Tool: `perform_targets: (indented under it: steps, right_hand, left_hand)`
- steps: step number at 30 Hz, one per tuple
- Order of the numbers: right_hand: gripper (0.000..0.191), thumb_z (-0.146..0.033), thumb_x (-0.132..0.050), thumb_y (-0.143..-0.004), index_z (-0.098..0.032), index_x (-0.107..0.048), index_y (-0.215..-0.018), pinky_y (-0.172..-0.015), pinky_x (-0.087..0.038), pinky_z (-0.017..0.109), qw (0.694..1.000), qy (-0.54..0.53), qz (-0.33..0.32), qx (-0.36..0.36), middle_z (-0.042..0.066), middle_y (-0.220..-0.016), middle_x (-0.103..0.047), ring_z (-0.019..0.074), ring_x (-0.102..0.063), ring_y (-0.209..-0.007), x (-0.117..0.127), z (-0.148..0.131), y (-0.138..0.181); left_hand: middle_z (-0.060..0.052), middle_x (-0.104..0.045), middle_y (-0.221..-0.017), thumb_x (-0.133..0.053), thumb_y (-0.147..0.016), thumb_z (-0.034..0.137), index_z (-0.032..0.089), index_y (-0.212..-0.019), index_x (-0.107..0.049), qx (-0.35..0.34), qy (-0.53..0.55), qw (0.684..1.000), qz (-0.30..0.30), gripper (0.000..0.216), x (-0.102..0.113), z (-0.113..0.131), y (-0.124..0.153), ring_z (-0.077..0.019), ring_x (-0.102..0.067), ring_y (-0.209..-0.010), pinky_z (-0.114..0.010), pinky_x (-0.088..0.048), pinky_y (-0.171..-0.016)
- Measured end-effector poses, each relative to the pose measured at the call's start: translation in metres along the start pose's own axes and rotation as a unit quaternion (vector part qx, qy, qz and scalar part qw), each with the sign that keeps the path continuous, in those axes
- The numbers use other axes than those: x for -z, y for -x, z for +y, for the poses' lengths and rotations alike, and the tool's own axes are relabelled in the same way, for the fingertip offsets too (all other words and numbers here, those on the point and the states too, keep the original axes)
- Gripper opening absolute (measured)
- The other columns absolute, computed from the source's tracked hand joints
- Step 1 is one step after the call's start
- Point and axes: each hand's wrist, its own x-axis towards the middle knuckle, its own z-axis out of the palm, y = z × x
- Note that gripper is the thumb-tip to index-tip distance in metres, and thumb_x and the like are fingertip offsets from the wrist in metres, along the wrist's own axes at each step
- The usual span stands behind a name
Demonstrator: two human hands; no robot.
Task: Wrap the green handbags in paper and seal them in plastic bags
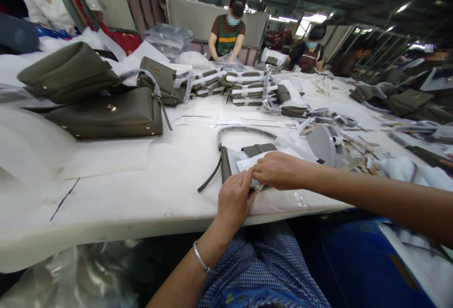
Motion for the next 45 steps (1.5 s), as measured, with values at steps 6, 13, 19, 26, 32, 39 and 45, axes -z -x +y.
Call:
perform_targets:
  steps: [6,13,19,26,32,39,45]
  right_hand:
    - [0.015,-0.007,-0.061,-0.085,-0.017,-0.072,-0.082,-0.052,-0.031,0.027,0.989,0.022,-0.142,-0.038,0.007,-0.077,-0.073,0.0175,-0.067,-0.067,0.025,0.003,-0.013]
    - [0.016,-0.012,-0.063,-0.085,-0.02,-0.077,-0.085,-0.055,-0.035,0.026,0.98,-0.008,-0.191,-0.059,0.008,-0.079,-0.074,0.0184,-0.068,-0.068,0.04,0.012,-0.024]
    - [0.014,-0.02,-0.066,-0.085,-0.023,-0.078,-0.092,-0.055,-0.033,0.027,0.98,-0.041,-0.181,-0.071,0.008,-0.084,-0.075,0.0198,-0.069,-0.076,0.039,0.025,-0.035]
    - [0.013,-0.025,-0.074,-0.078,-0.027,-0.079,-0.09,-0.054,-0.03,0.025,0.981,-0.071,-0.172,-0.05,0.003,-0.077,-0.074,0.0145,-0.064,-0.067,0.027,0.04,-0.055]
    - [0.015,-0.027,-0.075,-0.076,-0.024,-0.08,-0.09,-0.055,-0.03,0.025,0.97,-0.079,-0.224,-0.046,0.004,-0.08,-0.075,0.0157,-0.061,-0.067,0.027,0.042,-0.071]
    - [0.016,-0.025,-0.076,-0.074,-0.021,-0.078,-0.089,-0.054,-0.028,0.024,0.975,-0.125,-0.184,-0.025,0.001,-0.079,-0.074,0.0129,-0.056,-0.066,0.018,0.056,-0.072]
    - [0.021,-0.035,-0.082,-0.068,-0.022,-0.075,-0.083,-0.054,-0.024,0.025,0.978,-0.155,-0.133,-0.034,-0.003,-0.074,-0.069,0.0117,-0.052,-0.062,0.01,0.068,-0.07]
  left_hand:
    - [-0.01,-0.065,-0.127,-0.074,-0.084,0.023,0.016,-0.132,-0.049,-0.008,0.019,1.0,-0.002,0.054,-0.002,0.0,0.003,-0.0246,-0.059,-0.119,-0.04,-0.047,-0.104]
    - [-0.012,-0.065,-0.127,-0.07,-0.087,0.02,0.015,-0.133,-0.048,-0.01,0.031,0.999,0.011,0.052,-0.005,-0.001,0.003,-0.0257,-0.06,-0.118,-0.043,-0.047,-0.105]
    - [-0.012,-0.067,-0.121,-0.073,-0.085,0.02,0.014,-0.131,-0.049,-0.012,0.023,0.999,0.018,0.052,-0.006,0.0,0.003,-0.0262,-0.063,-0.113,-0.043,-0.049,-0.103]
    - [-0.011,-0.066,-0.126,-0.069,-0.088,0.02,0.017,-0.124,-0.055,-0.034,0.024,0.999,0.017,0.039,-0.005,-0.002,0.002,-0.0272,-0.062,-0.115,-0.043,-0.051,-0.1]
    - [-0.009,-0.067,-0.12,-0.073,-0.083,0.017,0.019,-0.115,-0.058,-0.034,0.016,0.999,0.017,0.035,-0.004,-0.001,0.001,-0.0252,-0.063,-0.109,-0.04,-0.055,-0.094]
    - [-0.01,-0.063,-0.125,-0.077,-0.08,0.018,0.021,-0.113,-0.06,-0.028,-0.018,0.999,0.018,0.037,-0.009,-0.002,0.003,-0.026,-0.063,-0.108,-0.039,-0.058,-0.092]
    - [-0.01,-0.062,-0.122,-0.076,-0.08,0.018,0.022,-0.113,-0.061,-0.026,-0.041,0.999,0.014,0.037,-0.009,-0.001,0.003,-0.0276,-0.061,-0.109,-0.041,-0.058,-0.092]
